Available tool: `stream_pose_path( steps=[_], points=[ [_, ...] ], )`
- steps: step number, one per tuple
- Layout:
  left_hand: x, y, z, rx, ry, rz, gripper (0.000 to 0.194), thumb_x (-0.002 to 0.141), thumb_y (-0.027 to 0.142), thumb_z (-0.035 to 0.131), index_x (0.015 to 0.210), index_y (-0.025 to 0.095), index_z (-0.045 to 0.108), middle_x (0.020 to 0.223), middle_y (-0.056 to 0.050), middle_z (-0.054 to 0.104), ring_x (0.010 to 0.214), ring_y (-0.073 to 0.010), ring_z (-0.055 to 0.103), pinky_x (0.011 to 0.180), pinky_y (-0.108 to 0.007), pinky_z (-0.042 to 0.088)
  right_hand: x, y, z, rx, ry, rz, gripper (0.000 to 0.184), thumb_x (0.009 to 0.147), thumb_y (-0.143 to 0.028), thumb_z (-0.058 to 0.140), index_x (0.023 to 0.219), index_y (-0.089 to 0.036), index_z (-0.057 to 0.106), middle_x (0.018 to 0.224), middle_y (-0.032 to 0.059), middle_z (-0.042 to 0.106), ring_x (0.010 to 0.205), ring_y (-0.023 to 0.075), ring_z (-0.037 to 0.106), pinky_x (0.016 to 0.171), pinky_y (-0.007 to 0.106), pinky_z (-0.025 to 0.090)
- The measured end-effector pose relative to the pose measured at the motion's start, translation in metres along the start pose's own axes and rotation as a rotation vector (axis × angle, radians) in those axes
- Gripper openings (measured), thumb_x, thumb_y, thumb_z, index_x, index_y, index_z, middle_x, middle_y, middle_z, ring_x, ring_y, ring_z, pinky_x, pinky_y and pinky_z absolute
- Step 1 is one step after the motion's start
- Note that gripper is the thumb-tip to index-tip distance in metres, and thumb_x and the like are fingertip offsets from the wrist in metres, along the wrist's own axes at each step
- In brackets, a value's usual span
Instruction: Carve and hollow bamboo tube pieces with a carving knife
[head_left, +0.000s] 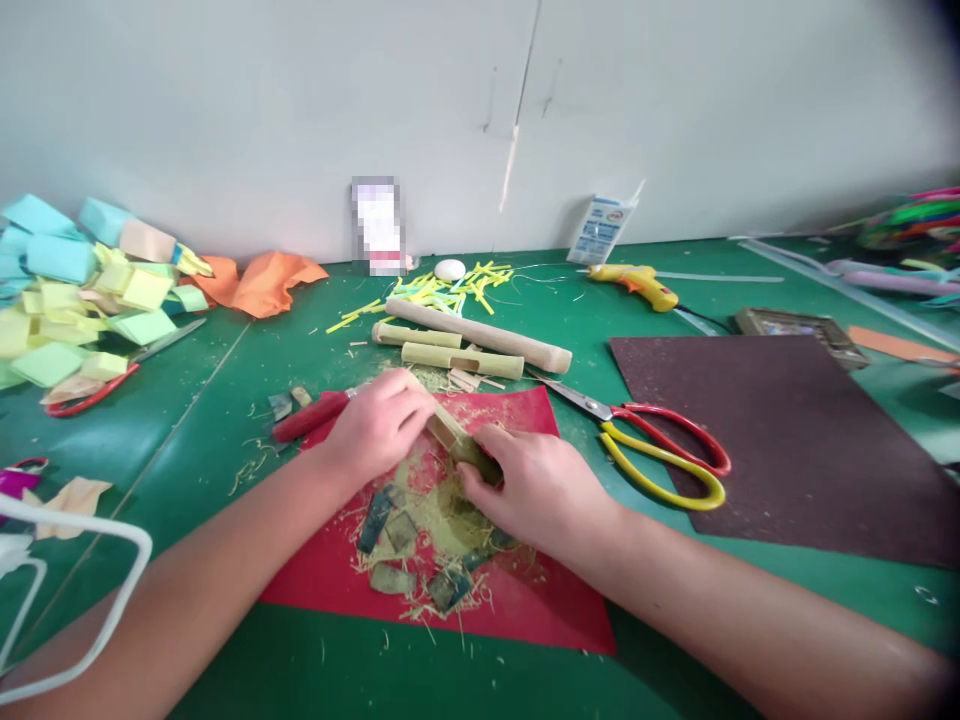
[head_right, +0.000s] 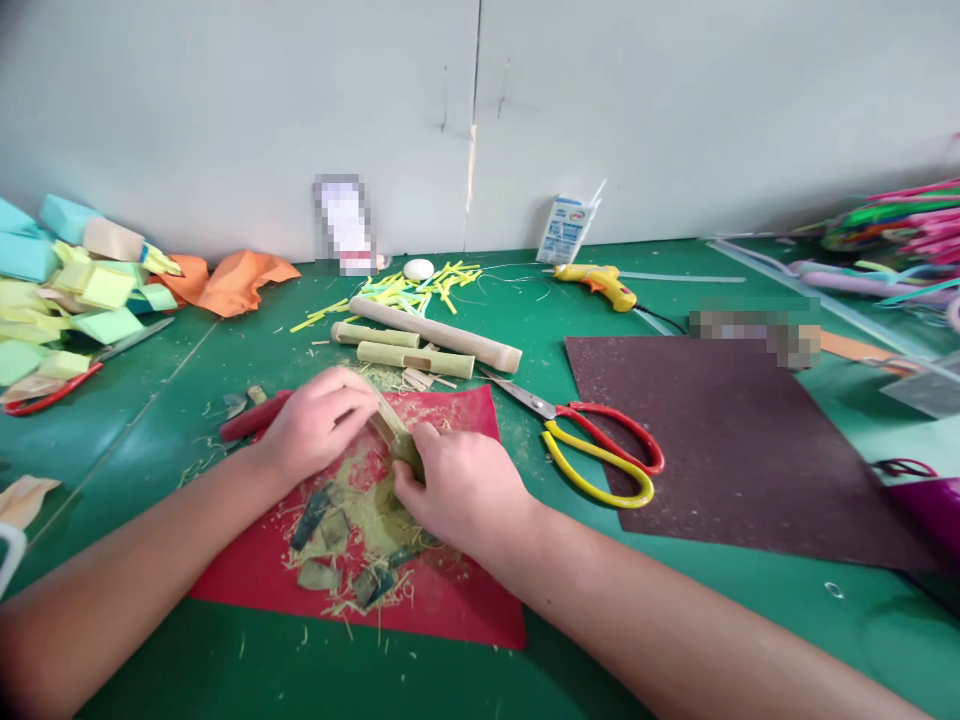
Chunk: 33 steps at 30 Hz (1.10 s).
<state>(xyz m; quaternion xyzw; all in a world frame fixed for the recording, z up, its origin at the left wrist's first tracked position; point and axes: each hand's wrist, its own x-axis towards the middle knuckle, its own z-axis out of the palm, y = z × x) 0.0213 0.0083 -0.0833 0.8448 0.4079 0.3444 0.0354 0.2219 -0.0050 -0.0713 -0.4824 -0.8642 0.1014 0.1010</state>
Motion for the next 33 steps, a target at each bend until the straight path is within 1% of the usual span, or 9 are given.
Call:
stream_pose_path(
  steps=[2, 5, 9, 13, 17, 21, 25, 29, 33],
  points=[
    [0.001, 0.002, 0.000, 0.007, 0.000, -0.014, 0.016, 0.090, 0.015, 0.050, 0.081, 0.015, 0.063, 0.086, -0.008, 0.061, 0.084, -0.0170, 0.057, 0.079, -0.033, 0.049, 0.000, 0.000, 0.000, -0.001, -0.002, -0.002, 0.019, 0.081, -0.036, 0.048, 0.074, -0.019, 0.053, 0.066, 0.0018, 0.063, 0.058, 0.0153, 0.056, 0.051, 0.027, 0.022],
    [0.001, 0.005, 0.000, -0.033, -0.074, 0.000, 0.015, 0.090, 0.015, 0.050, 0.083, 0.015, 0.063, 0.086, -0.007, 0.061, 0.083, -0.0166, 0.057, 0.078, -0.032, 0.049, -0.001, -0.001, -0.001, -0.009, -0.005, -0.002, 0.019, 0.081, -0.035, 0.048, 0.073, -0.018, 0.053, 0.066, 0.0021, 0.063, 0.058, 0.0153, 0.055, 0.051, 0.028, 0.021],
    [0.001, 0.008, 0.000, 0.001, -0.023, -0.022, 0.019, 0.090, 0.013, 0.048, 0.079, 0.015, 0.063, 0.084, -0.007, 0.060, 0.082, -0.0165, 0.057, 0.076, -0.032, 0.050, 0.000, -0.001, -0.002, -0.005, 0.000, 0.003, 0.019, 0.081, -0.036, 0.048, 0.073, -0.019, 0.054, 0.064, 0.0018, 0.062, 0.057, 0.0150, 0.054, 0.051, 0.027, 0.021],
    [0.000, 0.012, 0.000, -0.043, -0.099, 0.020, 0.016, 0.090, 0.014, 0.049, 0.082, 0.014, 0.063, 0.084, -0.007, 0.061, 0.083, -0.0168, 0.057, 0.076, -0.031, 0.050, 0.000, -0.001, -0.002, -0.004, -0.003, 0.013, 0.019, 0.080, -0.036, 0.048, 0.074, -0.019, 0.053, 0.062, 0.0011, 0.061, 0.054, 0.0145, 0.053, 0.050, 0.027, 0.019],
    [-0.001, 0.013, 0.001, -0.014, -0.034, -0.012, 0.018, 0.091, 0.014, 0.048, 0.081, 0.015, 0.062, 0.085, -0.007, 0.060, 0.083, -0.0167, 0.057, 0.078, -0.033, 0.049, -0.001, 0.000, -0.001, 0.008, -0.004, 0.013, 0.020, 0.080, -0.037, 0.048, 0.072, -0.019, 0.052, 0.063, 0.0011, 0.060, 0.055, 0.0144, 0.052, 0.050, 0.027, 0.020],
    [-0.001, 0.014, 0.000, -0.036, -0.111, 0.004, 0.017, 0.091, 0.015, 0.048, 0.081, 0.014, 0.062, 0.084, -0.007, 0.061, 0.083, -0.0167, 0.056, 0.076, -0.032, 0.049, -0.001, 0.001, 0.001, 0.006, 0.002, 0.005, 0.018, 0.080, -0.036, 0.048, 0.073, -0.019, 0.052, 0.065, 0.0014, 0.062, 0.055, 0.0143, 0.052, 0.051, 0.027, 0.019],
    [0.000, 0.013, 0.000, 0.009, -0.027, -0.016, 0.019, 0.091, 0.013, 0.047, 0.078, 0.014, 0.062, 0.083, -0.007, 0.060, 0.082, -0.0167, 0.056, 0.077, -0.033, 0.049, 0.001, 0.000, 0.001, 0.016, 0.004, 0.012, 0.021, 0.080, -0.038, 0.049, 0.071, -0.019, 0.052, 0.062, 0.0012, 0.060, 0.055, 0.0142, 0.051, 0.051, 0.027, 0.020],
    [-0.002, 0.015, 0.000, -0.014, -0.107, -0.008, 0.018, 0.091, 0.015, 0.048, 0.080, 0.014, 0.062, 0.084, -0.007, 0.060, 0.084, -0.0171, 0.056, 0.077, -0.032, 0.049, 0.001, 0.000, 0.001, 0.009, 0.000, 0.007, 0.020, 0.080, -0.037, 0.048, 0.072, -0.019, 0.052, 0.064, 0.0016, 0.061, 0.055, 0.0137, 0.050, 0.051, 0.027, 0.020],
    [-0.002, 0.016, 0.000, 0.008, -0.038, -0.031, 0.021, 0.092, 0.014, 0.046, 0.078, 0.015, 0.062, 0.082, -0.007, 0.059, 0.081, -0.0164, 0.056, 0.077, -0.031, 0.048, 0.001, 0.000, 0.001, 0.020, 0.006, 0.022, 0.020, 0.080, -0.038, 0.049, 0.071, -0.019, 0.052, 0.061, 0.0007, 0.059, 0.053, 0.0131, 0.048, 0.050, 0.026, 0.020]
  ],
)
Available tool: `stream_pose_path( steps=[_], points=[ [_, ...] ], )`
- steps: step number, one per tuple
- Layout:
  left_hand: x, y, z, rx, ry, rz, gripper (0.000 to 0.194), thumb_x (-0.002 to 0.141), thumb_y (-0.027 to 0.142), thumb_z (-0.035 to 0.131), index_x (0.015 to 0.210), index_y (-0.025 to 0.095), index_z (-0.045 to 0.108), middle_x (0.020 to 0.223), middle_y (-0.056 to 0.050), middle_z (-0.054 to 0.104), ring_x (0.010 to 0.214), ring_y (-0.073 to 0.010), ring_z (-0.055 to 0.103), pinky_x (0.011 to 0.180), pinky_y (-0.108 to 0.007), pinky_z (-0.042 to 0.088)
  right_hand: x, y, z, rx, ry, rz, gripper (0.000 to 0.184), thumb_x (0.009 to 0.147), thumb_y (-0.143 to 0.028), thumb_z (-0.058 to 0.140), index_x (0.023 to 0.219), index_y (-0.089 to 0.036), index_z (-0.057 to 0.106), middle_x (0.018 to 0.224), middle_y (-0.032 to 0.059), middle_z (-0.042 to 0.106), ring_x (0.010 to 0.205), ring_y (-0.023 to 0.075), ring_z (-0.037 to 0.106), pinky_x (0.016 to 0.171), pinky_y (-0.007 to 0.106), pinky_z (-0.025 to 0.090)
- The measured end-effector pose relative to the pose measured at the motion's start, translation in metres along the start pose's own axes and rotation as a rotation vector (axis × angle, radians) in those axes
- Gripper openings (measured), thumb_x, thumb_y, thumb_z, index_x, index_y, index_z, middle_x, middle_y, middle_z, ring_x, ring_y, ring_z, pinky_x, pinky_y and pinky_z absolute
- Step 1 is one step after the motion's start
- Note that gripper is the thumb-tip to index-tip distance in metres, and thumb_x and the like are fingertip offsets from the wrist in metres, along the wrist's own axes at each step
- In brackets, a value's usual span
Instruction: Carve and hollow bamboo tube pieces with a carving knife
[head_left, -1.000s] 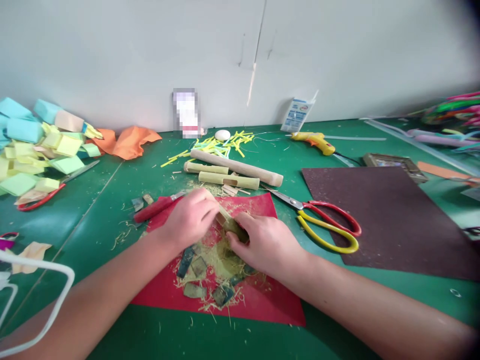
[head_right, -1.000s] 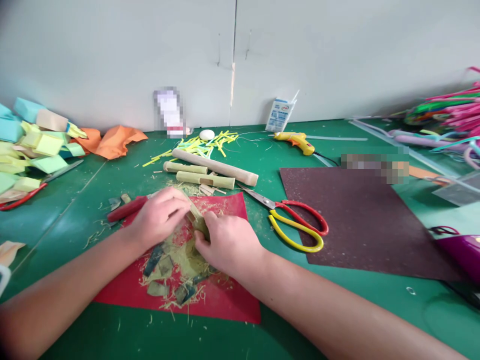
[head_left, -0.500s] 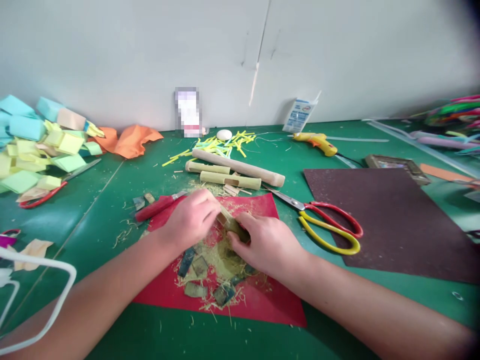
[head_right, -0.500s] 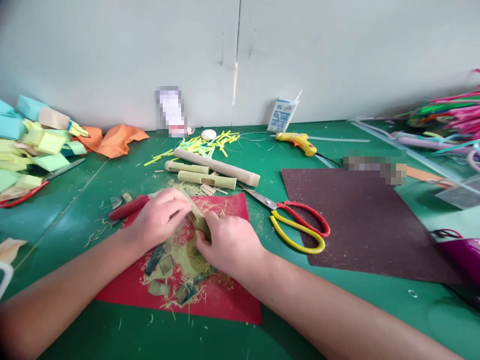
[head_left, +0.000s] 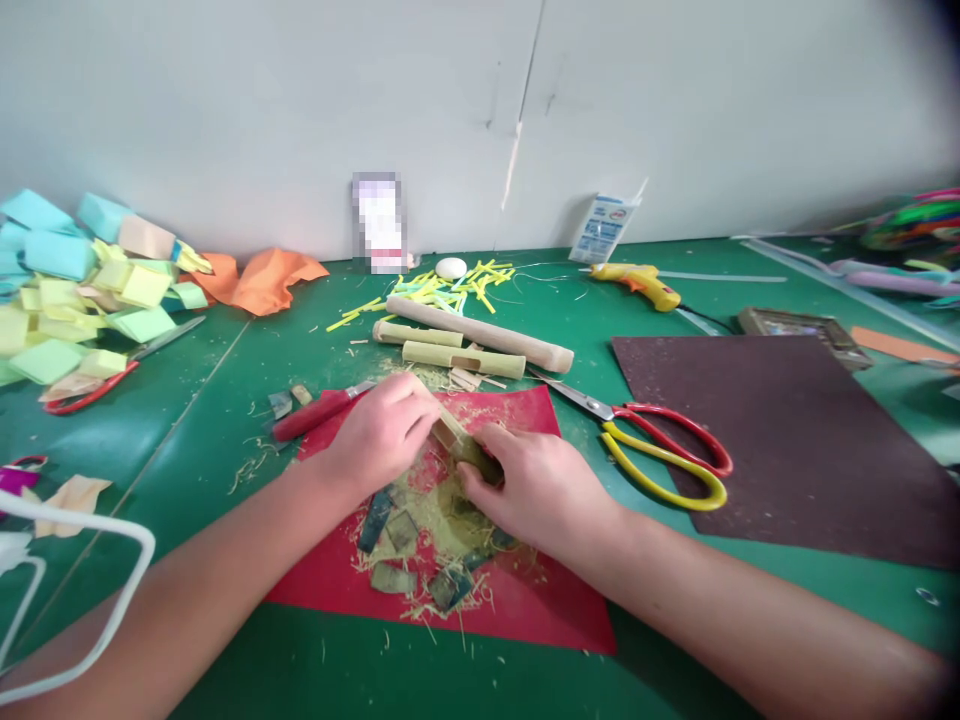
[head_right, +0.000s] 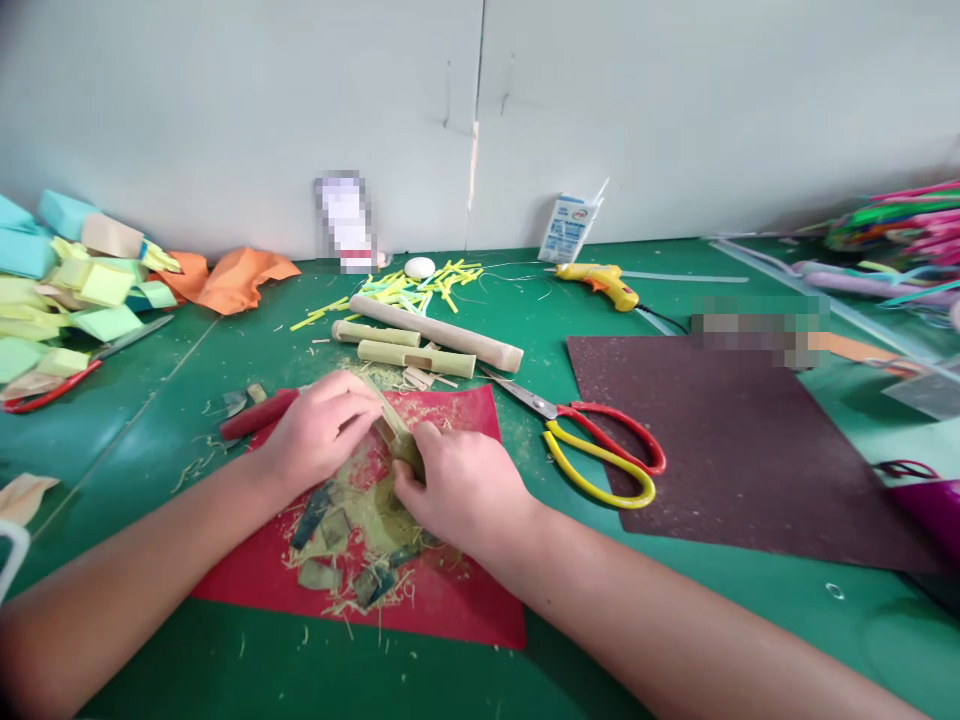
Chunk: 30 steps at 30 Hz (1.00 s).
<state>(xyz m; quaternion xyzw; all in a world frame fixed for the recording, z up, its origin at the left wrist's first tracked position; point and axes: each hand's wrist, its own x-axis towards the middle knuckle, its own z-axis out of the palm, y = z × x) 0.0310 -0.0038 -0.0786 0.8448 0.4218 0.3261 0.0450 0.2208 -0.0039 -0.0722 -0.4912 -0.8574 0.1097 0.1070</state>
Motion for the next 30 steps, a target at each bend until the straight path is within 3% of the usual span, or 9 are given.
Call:
stream_pose_path(
  steps=[4, 8, 12, 15, 19, 23, 27, 30],
  points=[
    [0.0011, 0.0014, -0.0009, -0.032, -0.068, 0.025, 0.018, 0.091, 0.014, 0.048, 0.080, 0.013, 0.062, 0.082, -0.007, 0.060, 0.082, -0.0167, 0.056, 0.076, -0.031, 0.049, 0.0000, -0.0011, -0.0012, 0.004, -0.005, -0.003, 0.018, 0.079, -0.036, 0.050, 0.073, -0.019, 0.052, 0.062, 0.0007, 0.059, 0.053, 0.0128, 0.048, 0.050, 0.026, 0.019],
    [-0.0002, 0.0007, 0.0001, 0.017, 0.006, 0.013, 0.019, 0.091, 0.014, 0.047, 0.080, 0.014, 0.063, 0.083, -0.008, 0.060, 0.083, -0.0171, 0.056, 0.078, -0.032, 0.048, -0.0011, -0.0018, -0.0027, 0.013, -0.007, 0.017, 0.019, 0.078, -0.037, 0.050, 0.071, -0.019, 0.051, 0.058, -0.0002, 0.057, 0.052, 0.0122, 0.046, 0.049, 0.025, 0.019],
    [-0.0025, 0.0009, 0.0024, -0.011, -0.084, 0.012, 0.018, 0.091, 0.016, 0.047, 0.084, 0.014, 0.063, 0.084, -0.007, 0.060, 0.083, -0.0169, 0.056, 0.077, -0.031, 0.049, -0.0021, -0.0005, -0.0017, 0.002, 0.005, 0.002, 0.019, 0.078, -0.037, 0.050, 0.072, -0.019, 0.051, 0.060, 0.0002, 0.058, 0.052, 0.0123, 0.046, 0.049, 0.026, 0.019],
    [-0.0016, 0.0010, 0.0027, 0.011, -0.013, 0.005, 0.019, 0.091, 0.015, 0.048, 0.080, 0.014, 0.063, 0.083, -0.007, 0.060, 0.082, -0.0169, 0.056, 0.077, -0.033, 0.048, -0.0025, 0.0003, -0.0005, -0.005, 0.009, 0.001, 0.020, 0.079, -0.038, 0.049, 0.072, -0.019, 0.052, 0.060, 0.0004, 0.058, 0.053, 0.0131, 0.048, 0.050, 0.026, 0.019],
    [0.0002, 0.0035, 0.0008, -0.034, -0.068, 0.051, 0.017, 0.091, 0.014, 0.048, 0.082, 0.014, 0.063, 0.083, -0.008, 0.060, 0.083, -0.0170, 0.056, 0.076, -0.031, 0.049, -0.0022, 0.0002, -0.0005, -0.015, 0.012, 0.000, 0.019, 0.078, -0.037, 0.050, 0.072, -0.019, 0.052, 0.061, 0.0008, 0.060, 0.053, 0.0133, 0.049, 0.050, 0.026, 0.019],
    [0.0014, 0.0018, -0.0006, 0.008, -0.006, 0.016, 0.020, 0.091, 0.013, 0.047, 0.078, 0.014, 0.062, 0.081, -0.007, 0.060, 0.081, -0.0165, 0.056, 0.075, -0.032, 0.049, -0.0018, -0.0005, -0.0008, -0.020, 0.013, 0.002, 0.019, 0.079, -0.038, 0.050, 0.073, -0.020, 0.053, 0.060, 0.0007, 0.060, 0.053, 0.0135, 0.050, 0.050, 0.026, 0.019],
    [0.0008, 0.0012, 0.0004, -0.044, -0.083, 0.027, 0.017, 0.091, 0.015, 0.048, 0.083, 0.015, 0.063, 0.086, -0.008, 0.060, 0.084, -0.0171, 0.056, 0.076, -0.032, 0.049, -0.0017, -0.0011, -0.0009, -0.040, 0.006, 0.006, 0.020, 0.079, -0.039, 0.050, 0.074, -0.020, 0.054, 0.061, 0.0010, 0.061, 0.053, 0.0141, 0.052, 0.049, 0.027, 0.018],
    [0.0003, 0.0015, 0.0010, -0.016, -0.015, 0.021, 0.019, 0.091, 0.015, 0.047, 0.080, 0.015, 0.062, 0.084, -0.007, 0.060, 0.082, -0.0168, 0.056, 0.077, -0.033, 0.049, -0.0017, -0.0021, -0.0020, -0.052, -0.006, 0.025, 0.021, 0.079, -0.040, 0.049, 0.074, -0.020, 0.054, 0.061, 0.0013, 0.061, 0.053, 0.0146, 0.053, 0.049, 0.027, 0.019]
  ],
)
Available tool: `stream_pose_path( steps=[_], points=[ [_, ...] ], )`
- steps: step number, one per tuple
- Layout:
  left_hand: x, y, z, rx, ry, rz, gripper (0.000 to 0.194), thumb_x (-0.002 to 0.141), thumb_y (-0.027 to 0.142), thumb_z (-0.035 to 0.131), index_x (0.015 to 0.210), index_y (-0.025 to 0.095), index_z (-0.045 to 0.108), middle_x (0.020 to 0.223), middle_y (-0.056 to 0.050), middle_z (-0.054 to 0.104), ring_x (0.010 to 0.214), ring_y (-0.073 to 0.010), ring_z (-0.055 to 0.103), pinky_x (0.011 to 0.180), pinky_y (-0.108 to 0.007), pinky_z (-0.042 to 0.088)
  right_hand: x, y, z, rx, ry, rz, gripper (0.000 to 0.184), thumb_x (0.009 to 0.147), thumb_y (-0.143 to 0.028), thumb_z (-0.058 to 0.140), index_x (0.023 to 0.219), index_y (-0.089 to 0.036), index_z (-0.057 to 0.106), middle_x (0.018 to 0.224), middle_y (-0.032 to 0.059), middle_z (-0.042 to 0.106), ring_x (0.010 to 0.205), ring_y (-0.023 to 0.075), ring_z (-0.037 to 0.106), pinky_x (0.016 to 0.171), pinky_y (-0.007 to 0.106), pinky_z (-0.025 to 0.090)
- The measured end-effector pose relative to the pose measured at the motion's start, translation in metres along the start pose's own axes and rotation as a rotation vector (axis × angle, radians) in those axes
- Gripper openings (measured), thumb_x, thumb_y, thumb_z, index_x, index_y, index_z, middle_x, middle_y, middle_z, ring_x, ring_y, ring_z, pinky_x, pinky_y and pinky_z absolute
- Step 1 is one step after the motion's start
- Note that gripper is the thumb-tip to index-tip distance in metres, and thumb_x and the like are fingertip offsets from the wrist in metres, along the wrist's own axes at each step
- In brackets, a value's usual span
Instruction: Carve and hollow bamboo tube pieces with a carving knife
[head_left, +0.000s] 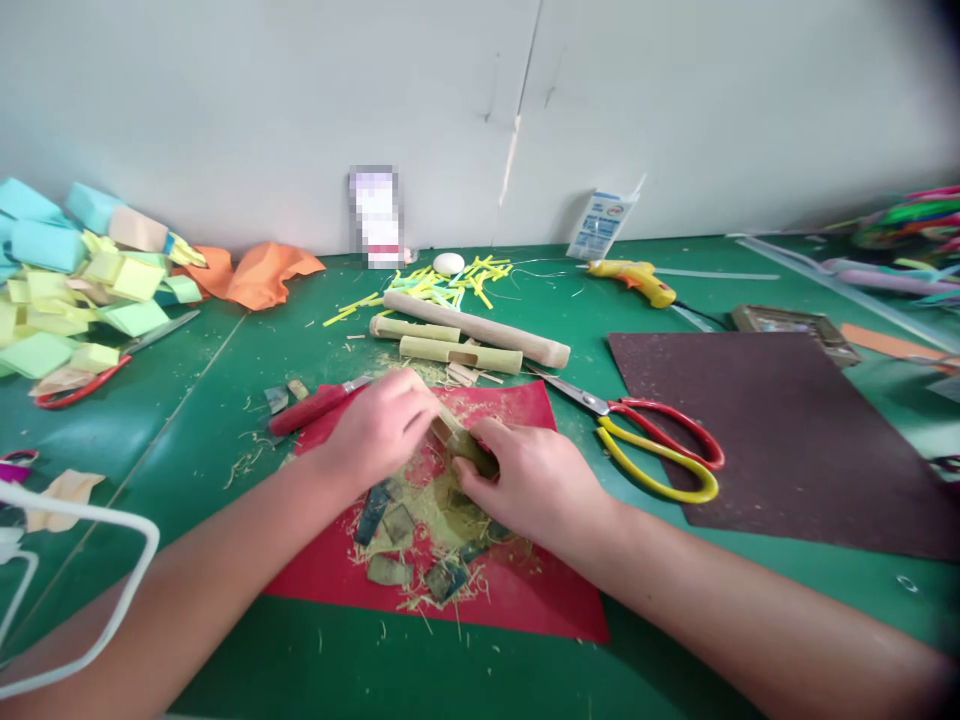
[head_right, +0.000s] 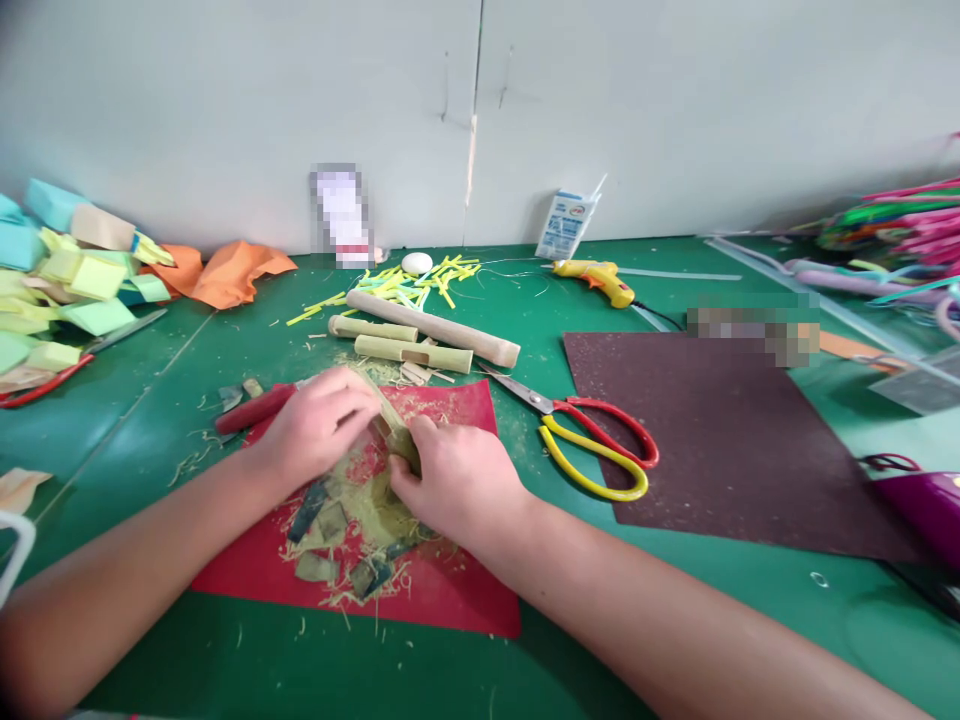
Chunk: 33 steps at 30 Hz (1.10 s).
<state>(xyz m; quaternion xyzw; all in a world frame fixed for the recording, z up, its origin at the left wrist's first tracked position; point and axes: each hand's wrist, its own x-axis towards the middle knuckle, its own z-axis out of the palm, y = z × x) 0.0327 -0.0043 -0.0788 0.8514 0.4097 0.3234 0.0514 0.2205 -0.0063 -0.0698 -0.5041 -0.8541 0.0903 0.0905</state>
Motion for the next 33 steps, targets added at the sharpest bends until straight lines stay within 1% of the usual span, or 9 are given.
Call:
stream_pose_path(
  steps=[1, 5, 9, 13, 17, 22, 26, 29, 33],
  points=[
    [0.000, 0.000, 0.000, 0.012, 0.019, -0.008, 0.019, 0.091, 0.014, 0.047, 0.079, 0.015, 0.062, 0.083, -0.007, 0.060, 0.082, -0.0168, 0.056, 0.077, -0.033, 0.049, 0.000, 0.000, -0.001, 0.005, -0.004, 0.000, 0.021, 0.079, -0.039, 0.049, 0.074, -0.020, 0.054, 0.061, 0.0013, 0.061, 0.053, 0.0146, 0.053, 0.049, 0.027, 0.019],
    [0.000, 0.001, 0.002, -0.031, -0.067, 0.001, 0.019, 0.091, 0.016, 0.047, 0.081, 0.015, 0.063, 0.084, -0.008, 0.060, 0.082, -0.0170, 0.056, 0.074, -0.032, 0.049, 0.000, -0.001, -0.002, 0.037, -0.008, -0.018, 0.019, 0.079, -0.037, 0.050, 0.075, -0.019, 0.054, 0.064, 0.0013, 0.063, 0.055, 0.0141, 0.054, 0.050, 0.026, 0.021],
    [0.000, 0.002, 0.002, 0.009, 0.031, -0.004, 0.020, 0.091, 0.014, 0.046, 0.079, 0.014, 0.062, 0.082, -0.007, 0.060, 0.081, -0.0173, 0.056, 0.076, -0.033, 0.048, 0.000, -0.001, -0.003, 0.022, -0.013, 0.004, 0.021, 0.080, -0.039, 0.049, 0.073, -0.019, 0.054, 0.061, 0.0010, 0.061, 0.054, 0.0143, 0.053, 0.049, 0.026, 0.020],
    [-0.001, 0.003, 0.001, -0.041, -0.079, 0.014, 0.018, 0.091, 0.015, 0.047, 0.083, 0.014, 0.063, 0.084, -0.008, 0.060, 0.082, -0.0175, 0.056, 0.075, -0.032, 0.049, 0.000, -0.002, -0.004, 0.036, -0.011, -0.014, 0.018, 0.079, -0.036, 0.050, 0.073, -0.020, 0.053, 0.063, 0.0009, 0.062, 0.054, 0.0141, 0.053, 0.049, 0.026, 0.020],
    [0.000, -0.004, -0.002, 0.021, 0.042, -0.030, 0.019, 0.090, 0.014, 0.048, 0.078, 0.014, 0.062, 0.083, -0.007, 0.060, 0.082, -0.0169, 0.056, 0.077, -0.032, 0.048, 0.000, -0.001, -0.002, 0.024, -0.010, 0.005, 0.021, 0.080, -0.040, 0.049, 0.075, -0.020, 0.055, 0.062, 0.0008, 0.061, 0.054, 0.0146, 0.053, 0.049, 0.026, 0.020],
    [-0.001, -0.003, -0.003, -0.033, -0.003, -0.008, 0.014, 0.090, 0.013, 0.050, 0.085, 0.015, 0.063, 0.087, -0.007, 0.061, 0.084, -0.0155, 0.057, 0.078, -0.030, 0.049, 0.000, -0.001, -0.002, -0.013, 0.012, 0.004, 0.022, 0.079, -0.041, 0.051, 0.074, -0.020, 0.056, 0.061, 0.0001, 0.061, 0.054, 0.0143, 0.054, 0.049, 0.027, 0.018],
    [-0.001, -0.013, -0.005, 0.012, 0.078, -0.031, 0.012, 0.088, 0.015, 0.053, 0.083, 0.016, 0.064, 0.087, -0.006, 0.062, 0.083, -0.0151, 0.058, 0.079, -0.030, 0.049, -0.001, 0.000, -0.004, -0.049, 0.016, 0.007, 0.024, 0.079, -0.042, 0.051, 0.073, -0.020, 0.056, 0.062, 0.0009, 0.063, 0.055, 0.0154, 0.056, 0.049, 0.028, 0.019],
    [0.001, -0.024, -0.005, 0.036, 0.141, -0.083, 0.011, 0.087, 0.015, 0.055, 0.083, 0.016, 0.065, 0.087, -0.005, 0.062, 0.082, -0.0146, 0.059, 0.077, -0.029, 0.050, -0.002, 0.001, -0.005, -0.117, 0.081, -0.035, 0.022, 0.081, -0.039, 0.049, 0.077, -0.019, 0.058, 0.069, 0.0028, 0.066, 0.058, 0.0166, 0.058, 0.050, 0.029, 0.021],
    [0.003, -0.026, -0.004, 0.029, 0.167, -0.087, 0.010, 0.086, 0.016, 0.056, 0.083, 0.017, 0.065, 0.087, -0.005, 0.061, 0.081, -0.0149, 0.059, 0.076, -0.030, 0.051, -0.002, 0.004, -0.006, -0.198, 0.144, -0.098, 0.022, 0.081, -0.037, 0.052, 0.075, -0.017, 0.060, 0.069, 0.0054, 0.065, 0.062, 0.0181, 0.059, 0.055, 0.031, 0.027]
  ],
)
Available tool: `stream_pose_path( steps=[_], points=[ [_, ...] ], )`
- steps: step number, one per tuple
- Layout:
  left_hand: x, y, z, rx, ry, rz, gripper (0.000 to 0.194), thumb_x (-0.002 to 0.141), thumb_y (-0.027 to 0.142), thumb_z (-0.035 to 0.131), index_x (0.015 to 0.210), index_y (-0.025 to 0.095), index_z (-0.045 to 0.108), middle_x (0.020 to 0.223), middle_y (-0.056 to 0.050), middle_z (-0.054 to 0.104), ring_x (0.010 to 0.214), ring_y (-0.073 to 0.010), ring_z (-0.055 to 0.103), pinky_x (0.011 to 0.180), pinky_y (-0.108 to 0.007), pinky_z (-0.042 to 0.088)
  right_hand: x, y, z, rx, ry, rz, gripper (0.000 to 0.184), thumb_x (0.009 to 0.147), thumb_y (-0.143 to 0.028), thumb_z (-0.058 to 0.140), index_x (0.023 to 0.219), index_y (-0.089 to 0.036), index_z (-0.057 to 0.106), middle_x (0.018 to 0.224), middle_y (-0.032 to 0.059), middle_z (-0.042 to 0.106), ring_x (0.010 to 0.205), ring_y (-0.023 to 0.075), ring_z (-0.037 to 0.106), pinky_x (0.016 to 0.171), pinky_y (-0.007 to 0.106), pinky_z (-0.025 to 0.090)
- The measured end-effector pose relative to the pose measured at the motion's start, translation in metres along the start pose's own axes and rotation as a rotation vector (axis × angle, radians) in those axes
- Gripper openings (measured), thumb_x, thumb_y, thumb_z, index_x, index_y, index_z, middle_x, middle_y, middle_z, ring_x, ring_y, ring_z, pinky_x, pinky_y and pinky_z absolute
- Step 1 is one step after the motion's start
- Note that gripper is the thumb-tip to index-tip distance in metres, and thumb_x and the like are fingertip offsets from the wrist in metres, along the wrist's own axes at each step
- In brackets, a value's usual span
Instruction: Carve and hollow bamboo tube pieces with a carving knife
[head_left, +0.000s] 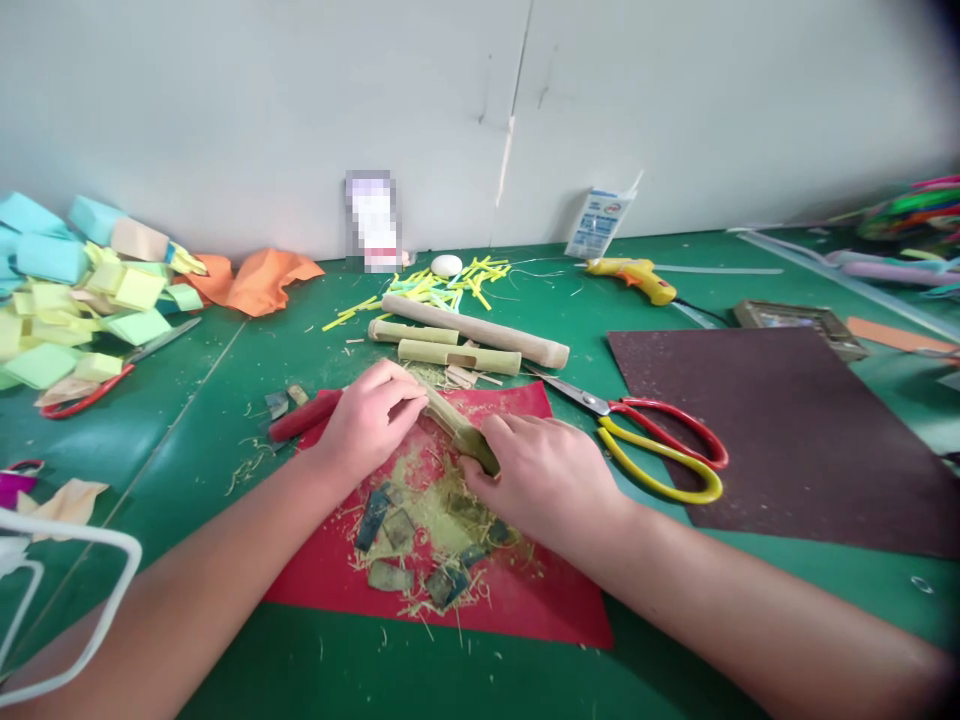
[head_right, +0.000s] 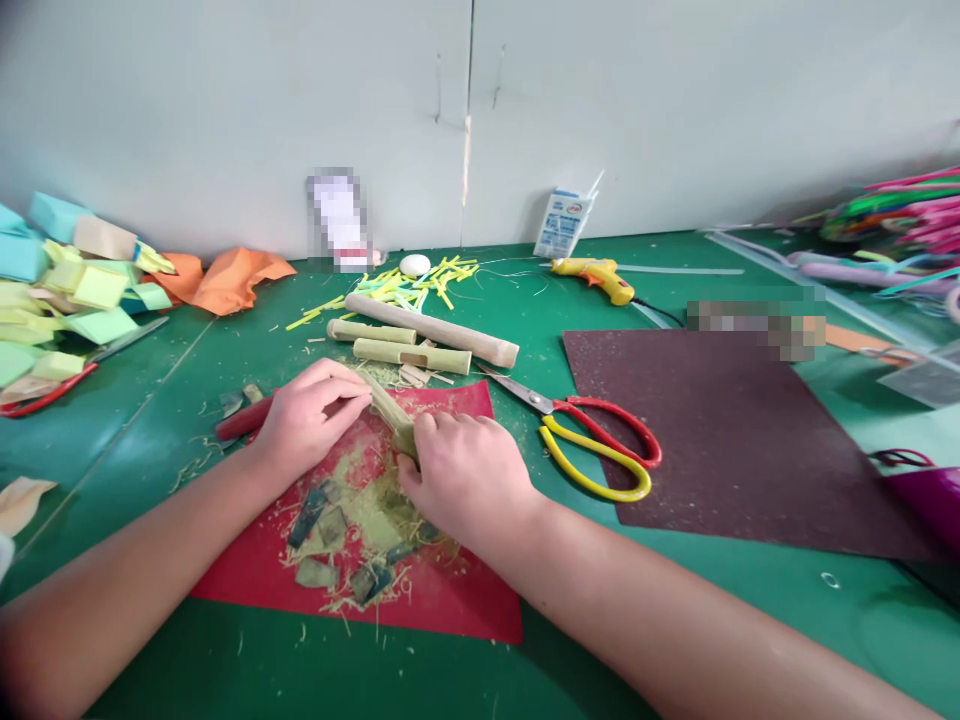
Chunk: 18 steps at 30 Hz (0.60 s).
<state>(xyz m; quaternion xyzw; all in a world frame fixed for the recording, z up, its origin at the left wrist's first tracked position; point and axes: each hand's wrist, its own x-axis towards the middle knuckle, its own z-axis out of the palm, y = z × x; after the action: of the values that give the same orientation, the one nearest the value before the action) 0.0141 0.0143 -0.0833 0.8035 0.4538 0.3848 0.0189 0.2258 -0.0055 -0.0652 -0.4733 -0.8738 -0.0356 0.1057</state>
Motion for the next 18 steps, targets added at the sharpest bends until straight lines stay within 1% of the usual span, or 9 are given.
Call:
stream_pose_path(
  steps=[3, 6, 8, 10, 13, 15, 18],
  points=[
    [-0.0004, 0.0012, -0.0004, -0.005, -0.004, -0.010, 0.009, 0.086, 0.015, 0.057, 0.084, 0.017, 0.065, 0.086, -0.004, 0.061, 0.081, -0.0149, 0.059, 0.077, -0.030, 0.051, 0.0004, 0.0016, -0.0012, 0.006, 0.011, -0.033, 0.024, 0.082, -0.039, 0.052, 0.074, -0.017, 0.061, 0.071, 0.0054, 0.064, 0.068, 0.0191, 0.060, 0.058, 0.031, 0.031],
    [-0.0014, 0.0004, -0.0004, -0.012, -0.017, -0.031, 0.009, 0.086, 0.015, 0.057, 0.087, 0.017, 0.066, 0.088, -0.005, 0.061, 0.083, -0.0149, 0.060, 0.079, -0.030, 0.051, 0.0004, 0.0027, -0.0022, 0.046, 0.002, -0.008, 0.031, 0.082, -0.046, 0.052, 0.077, -0.018, 0.063, 0.076, 0.0053, 0.064, 0.070, 0.0197, 0.060, 0.057, 0.031, 0.031],
    [-0.0018, -0.0001, 0.0000, -0.011, -0.018, -0.031, 0.009, 0.086, 0.016, 0.057, 0.088, 0.017, 0.066, 0.089, -0.005, 0.061, 0.084, -0.0151, 0.060, 0.080, -0.031, 0.051, 0.0001, 0.0026, -0.0023, 0.068, -0.020, 0.006, 0.033, 0.084, -0.046, 0.048, 0.080, -0.017, 0.063, 0.078, 0.0056, 0.064, 0.070, 0.0197, 0.060, 0.056, 0.031, 0.031],
    [-0.0016, 0.0002, -0.0003, -0.005, -0.014, -0.019, 0.008, 0.086, 0.017, 0.058, 0.089, 0.018, 0.066, 0.089, -0.005, 0.062, 0.084, -0.0152, 0.060, 0.081, -0.032, 0.051, -0.0004, 0.0020, -0.0016, 0.085, -0.045, 0.005, 0.031, 0.086, -0.042, 0.045, 0.081, -0.017, 0.063, 0.079, 0.0052, 0.064, 0.069, 0.0190, 0.060, 0.055, 0.031, 0.031],
    [-0.0007, 0.0006, -0.0034, 0.012, -0.017, 0.003, 0.008, 0.085, 0.017, 0.058, 0.090, 0.017, 0.065, 0.091, -0.005, 0.063, 0.085, -0.0151, 0.061, 0.081, -0.032, 0.052, -0.0008, 0.0011, 0.0001, 0.104, -0.056, 0.008, 0.026, 0.085, -0.037, 0.046, 0.079, -0.017, 0.061, 0.079, 0.0040, 0.064, 0.067, 0.0174, 0.059, 0.054, 0.030, 0.030],
    [0.0001, -0.0009, -0.0064, 0.029, -0.020, 0.014, 0.009, 0.086, 0.017, 0.058, 0.090, 0.018, 0.066, 0.092, -0.005, 0.064, 0.086, -0.0150, 0.061, 0.082, -0.031, 0.051, -0.0008, 0.0011, 0.0013, 0.128, -0.047, 0.019, 0.023, 0.083, -0.037, 0.049, 0.080, -0.017, 0.061, 0.080, 0.0034, 0.064, 0.066, 0.0166, 0.059, 0.053, 0.030, 0.029],
    [0.0010, -0.0042, -0.0080, 0.049, 0.011, 0.014, 0.010, 0.086, 0.016, 0.057, 0.088, 0.018, 0.067, 0.093, -0.006, 0.065, 0.086, -0.0153, 0.062, 0.083, -0.031, 0.051, -0.0003, 0.0021, 0.0027, 0.170, -0.048, 0.028, 0.020, 0.081, -0.037, 0.052, 0.081, -0.018, 0.060, 0.081, 0.0025, 0.064, 0.067, 0.0164, 0.059, 0.053, 0.029, 0.029]
  ],
)
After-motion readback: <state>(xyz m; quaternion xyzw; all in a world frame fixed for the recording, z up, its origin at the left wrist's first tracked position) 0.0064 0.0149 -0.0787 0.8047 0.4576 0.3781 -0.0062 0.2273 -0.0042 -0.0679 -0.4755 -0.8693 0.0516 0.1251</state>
